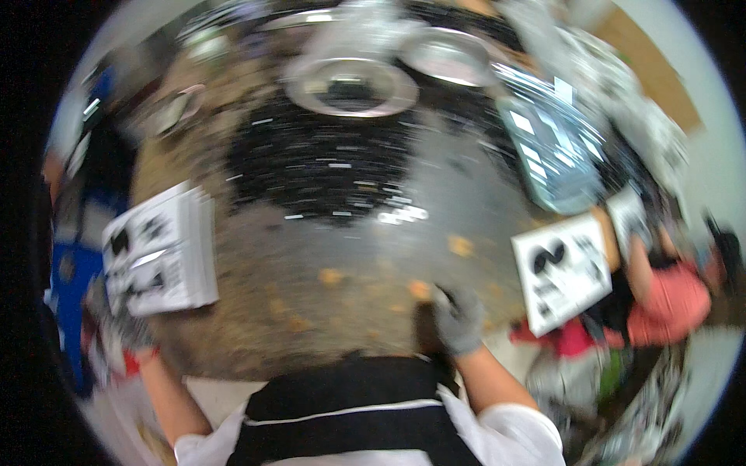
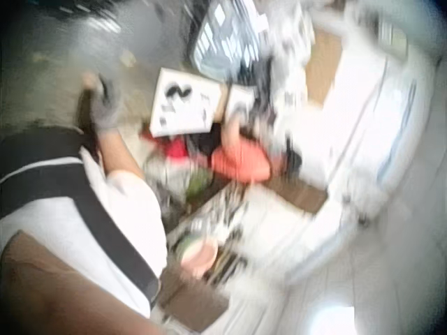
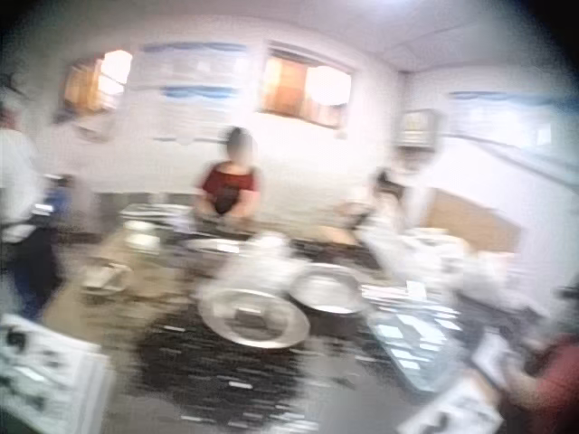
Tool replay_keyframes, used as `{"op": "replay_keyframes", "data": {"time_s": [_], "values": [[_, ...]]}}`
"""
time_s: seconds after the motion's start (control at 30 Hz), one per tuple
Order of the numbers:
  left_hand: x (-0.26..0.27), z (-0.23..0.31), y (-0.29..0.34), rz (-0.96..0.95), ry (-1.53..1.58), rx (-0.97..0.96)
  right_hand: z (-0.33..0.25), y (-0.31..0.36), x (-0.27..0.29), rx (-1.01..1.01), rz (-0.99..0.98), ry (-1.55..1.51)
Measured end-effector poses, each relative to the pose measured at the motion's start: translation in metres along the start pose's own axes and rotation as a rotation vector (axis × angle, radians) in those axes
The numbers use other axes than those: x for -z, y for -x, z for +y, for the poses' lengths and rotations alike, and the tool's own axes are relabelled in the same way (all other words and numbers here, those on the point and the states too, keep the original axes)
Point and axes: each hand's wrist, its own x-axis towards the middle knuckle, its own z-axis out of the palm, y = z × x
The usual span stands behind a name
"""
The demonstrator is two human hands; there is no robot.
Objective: The person assembles small black hardware components onto white cardboard backing sheets labeled 'Stability Bench.' They pick parts from a large pile on the table and place them into designated slots on the sheet, then stack the completed sheets to the left.
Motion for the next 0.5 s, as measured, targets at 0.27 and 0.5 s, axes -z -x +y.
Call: {"op": "replay_keyframes", "data": {"time_s": [0.27, 0.5], "values": [[-0.036, 0.146, 0.028, -0.120, 0.119, -0.327, 0.209, -0.051, 0.165, -0.411, 0.643, 0.526], [-0.056, 0.237, 0.070, -0.330, 0.274, -0.341, 0.409, -0.031, 0.266, -0.791, 0.634, -0.270]]}}
